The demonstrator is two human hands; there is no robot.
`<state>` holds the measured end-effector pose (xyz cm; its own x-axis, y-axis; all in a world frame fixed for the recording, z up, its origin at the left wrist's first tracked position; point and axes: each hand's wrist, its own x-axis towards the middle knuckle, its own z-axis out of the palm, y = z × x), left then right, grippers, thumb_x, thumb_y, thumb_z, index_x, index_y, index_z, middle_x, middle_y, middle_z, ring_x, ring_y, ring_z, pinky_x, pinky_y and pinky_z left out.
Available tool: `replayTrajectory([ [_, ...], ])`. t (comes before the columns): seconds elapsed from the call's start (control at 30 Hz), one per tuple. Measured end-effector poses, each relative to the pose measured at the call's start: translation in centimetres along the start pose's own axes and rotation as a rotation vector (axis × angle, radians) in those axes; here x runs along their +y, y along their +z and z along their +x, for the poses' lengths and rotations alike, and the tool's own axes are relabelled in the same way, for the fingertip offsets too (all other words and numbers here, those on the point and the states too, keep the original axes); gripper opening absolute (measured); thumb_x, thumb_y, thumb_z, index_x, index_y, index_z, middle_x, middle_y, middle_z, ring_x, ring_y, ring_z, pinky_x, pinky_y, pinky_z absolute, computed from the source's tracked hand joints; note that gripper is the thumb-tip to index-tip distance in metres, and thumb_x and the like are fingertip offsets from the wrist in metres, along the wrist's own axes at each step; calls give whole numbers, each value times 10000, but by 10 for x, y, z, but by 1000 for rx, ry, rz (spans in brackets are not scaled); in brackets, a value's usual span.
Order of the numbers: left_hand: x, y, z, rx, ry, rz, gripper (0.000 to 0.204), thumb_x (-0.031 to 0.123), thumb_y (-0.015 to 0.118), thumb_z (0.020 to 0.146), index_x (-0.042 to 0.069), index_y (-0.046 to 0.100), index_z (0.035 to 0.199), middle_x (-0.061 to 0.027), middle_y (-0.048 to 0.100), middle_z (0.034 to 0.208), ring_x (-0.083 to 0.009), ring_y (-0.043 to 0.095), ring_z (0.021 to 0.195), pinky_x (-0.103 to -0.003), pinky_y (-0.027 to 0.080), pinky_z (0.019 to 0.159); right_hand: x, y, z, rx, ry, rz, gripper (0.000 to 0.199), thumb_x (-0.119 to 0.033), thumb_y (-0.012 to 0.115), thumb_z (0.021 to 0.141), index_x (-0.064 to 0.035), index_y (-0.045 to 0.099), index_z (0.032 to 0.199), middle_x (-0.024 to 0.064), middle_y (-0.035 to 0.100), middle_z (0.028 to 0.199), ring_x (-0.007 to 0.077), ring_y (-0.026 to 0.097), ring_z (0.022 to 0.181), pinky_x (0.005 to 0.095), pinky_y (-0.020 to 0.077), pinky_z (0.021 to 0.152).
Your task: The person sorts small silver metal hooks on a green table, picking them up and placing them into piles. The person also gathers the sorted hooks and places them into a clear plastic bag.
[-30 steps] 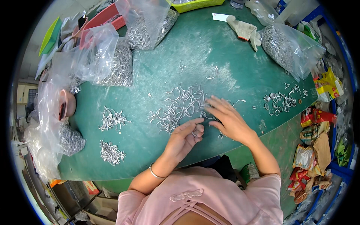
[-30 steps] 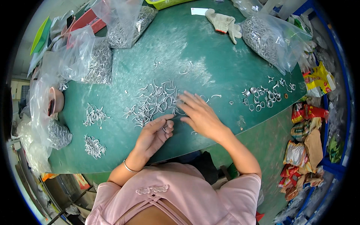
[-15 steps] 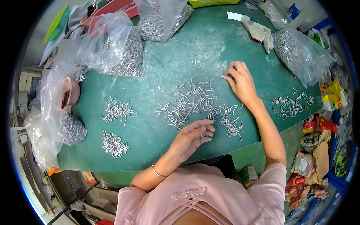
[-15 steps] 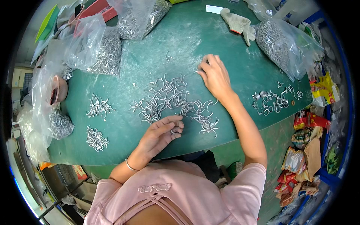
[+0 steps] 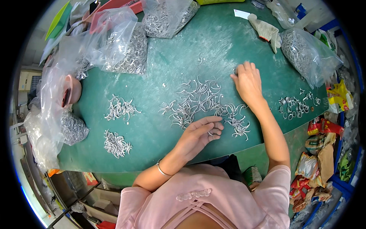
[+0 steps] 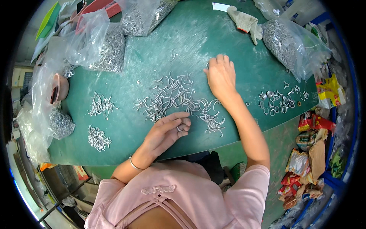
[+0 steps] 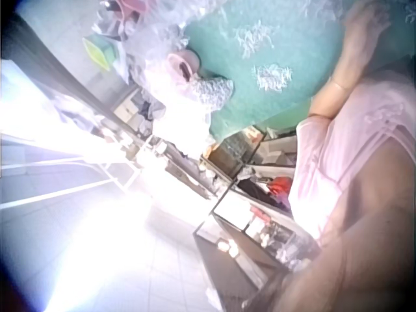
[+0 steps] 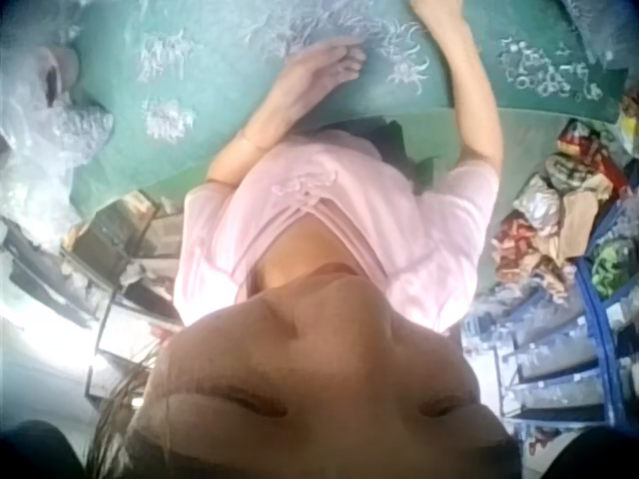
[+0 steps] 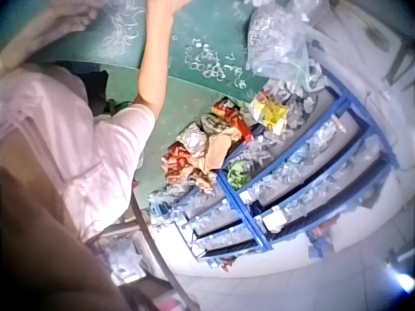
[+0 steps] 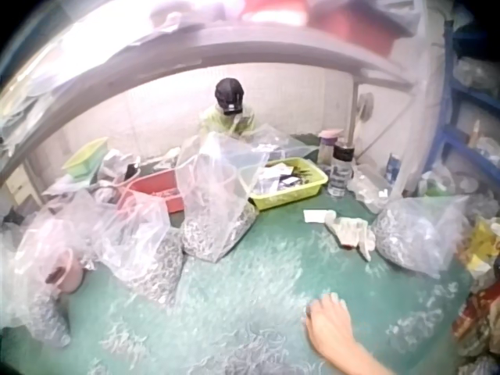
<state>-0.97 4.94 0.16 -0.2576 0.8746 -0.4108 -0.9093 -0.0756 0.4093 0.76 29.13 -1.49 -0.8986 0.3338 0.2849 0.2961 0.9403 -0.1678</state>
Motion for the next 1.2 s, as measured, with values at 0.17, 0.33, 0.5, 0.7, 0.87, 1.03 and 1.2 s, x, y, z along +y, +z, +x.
replayTrajectory([
  [0.17,10,13,-7,146,28,-81,318,131,469,962,-35,515,1230,-100,603,1044,-177,573,954,-324,472,891,-28,-21,-16,-187,-78,404,166,-126,659,787,0,569,846,152,537,908,337,508,927,420,419,808],
  [0.33,11,10,-7,223,29,-170,313,167,466,977,-26,514,1219,-78,594,941,-132,552,816,-260,467,742,-49,-37,-22,-453,-162,742,248,-169,674,803,-19,563,968,160,539,1022,353,489,1027,405,407,883],
  [0.5,3,-9,-12,-14,-60,-175,272,179,484,974,4,548,1173,-31,541,797,-73,406,621,-207,355,563,-48,1,-1,-15,-302,395,430,-231,697,789,-44,539,1143,142,502,1195,355,450,1127,443,364,936],
  [0.7,11,-7,-27,128,-50,-102,247,131,494,955,8,563,1158,-34,546,811,-74,398,619,-210,362,574,-48,-4,-40,-295,-426,561,403,-67,731,696,-28,576,1066,97,543,1117,299,498,1056,400,407,855],
  [0.87,10,-14,-32,137,-29,-92,244,113,490,948,5,566,1154,-40,552,824,-83,412,638,-213,373,585,-26,-9,-37,-242,170,808,225,7,638,817,-7,575,1033,66,628,937,189,583,790,295,465,665],
  [1.03,10,-19,-36,137,-11,-100,243,113,485,951,0,564,1152,-46,555,833,-86,415,643,-218,380,593,2,-35,-12,-286,567,1378,247,-46,512,925,29,515,1160,115,644,960,77,535,648,211,406,550],
  [1.2,10,-23,-40,145,-4,-107,251,117,482,955,-2,560,1162,-49,556,846,-86,420,653,-220,383,599,6,-40,-20,-94,67,441,173,-73,601,842,-25,638,1004,141,615,1088,325,565,1009,388,437,865],
])
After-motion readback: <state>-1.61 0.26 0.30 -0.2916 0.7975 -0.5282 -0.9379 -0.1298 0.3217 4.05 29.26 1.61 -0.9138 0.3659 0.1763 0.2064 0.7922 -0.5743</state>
